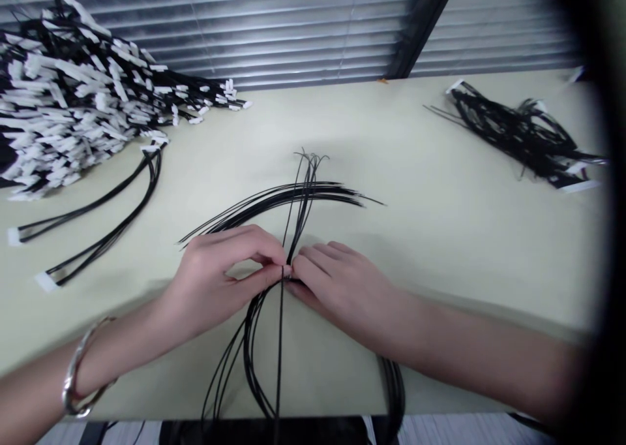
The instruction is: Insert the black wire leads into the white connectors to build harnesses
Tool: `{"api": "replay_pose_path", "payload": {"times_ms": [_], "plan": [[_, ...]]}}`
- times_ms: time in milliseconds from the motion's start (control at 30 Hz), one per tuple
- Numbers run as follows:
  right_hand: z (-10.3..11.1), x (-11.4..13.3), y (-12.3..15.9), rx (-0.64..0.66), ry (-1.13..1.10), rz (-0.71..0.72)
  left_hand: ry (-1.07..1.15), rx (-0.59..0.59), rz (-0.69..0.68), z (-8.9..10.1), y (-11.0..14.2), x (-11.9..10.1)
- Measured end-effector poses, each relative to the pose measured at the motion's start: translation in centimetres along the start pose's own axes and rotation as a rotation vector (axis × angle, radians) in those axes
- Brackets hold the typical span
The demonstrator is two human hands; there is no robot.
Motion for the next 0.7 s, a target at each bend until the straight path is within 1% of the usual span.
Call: {"api": "replay_pose_path", "payload": {"times_ms": [100, 267, 333, 400, 467, 500, 533, 600, 633, 667, 700], "plan": [[0.0, 0.0, 0.0, 0.006, -0.003, 0.002, 0.029, -0.004, -0.059, 0.1, 0.1, -0.4], [0.2, 0.1, 0.0, -0.035, 0.014, 0.0, -0.004, 0.082, -0.177, -0.6, 0.1, -1.4], [0.2, 0.1, -0.1, -0.041, 0.008, 0.002, -0.025, 0.108, -0.165, -0.8, 0.1, -1.3], [0.2, 0.1, -0.1, -0.034, -0.002, -0.002, -0.029, 0.11, -0.121, -0.7, 0.0, -0.7], [0.2, 0.0, -0.1, -0.027, 0.002, -0.001, 0.053, 0.154, -0.09, -0.7, -0.3, -0.1], [0.2, 0.0, -0.1, -0.024, 0.004, -0.001, 0.131, 0.221, -0.079, -1.0, -0.4, 0.1], [0.1, 0.1, 0.0, -0.019, 0.005, 0.0, 0.225, 0.331, -0.069, -1.5, -0.4, 0.2], [0.2, 0.1, 0.0, -0.015, 0.004, -0.003, 0.394, 0.598, -0.051, -2.5, 0.3, 0.1], [0.2, 0.0, 0.1, -0.012, 0.005, -0.008, 0.442, 0.706, -0.043, -2.5, 0.7, 0.1], [0.2, 0.0, 0.1, -0.008, 0.009, -0.009, 0.471, 0.767, -0.035, -2.1, 1.0, 0.1], [0.2, 0.1, 0.1, -0.004, 0.015, -0.008, 0.496, 0.791, -0.026, -1.4, 1.1, 0.3]]}}
Point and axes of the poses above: each hand's wrist, its own y-axis away from the middle knuckle, its own z-axis out of the back of the hand, x = y × z, the point moved 10 cm from there along -y, towards the middle knuckle, and after that the axes turned 9 degrees about -z, right-handed, at the moved point
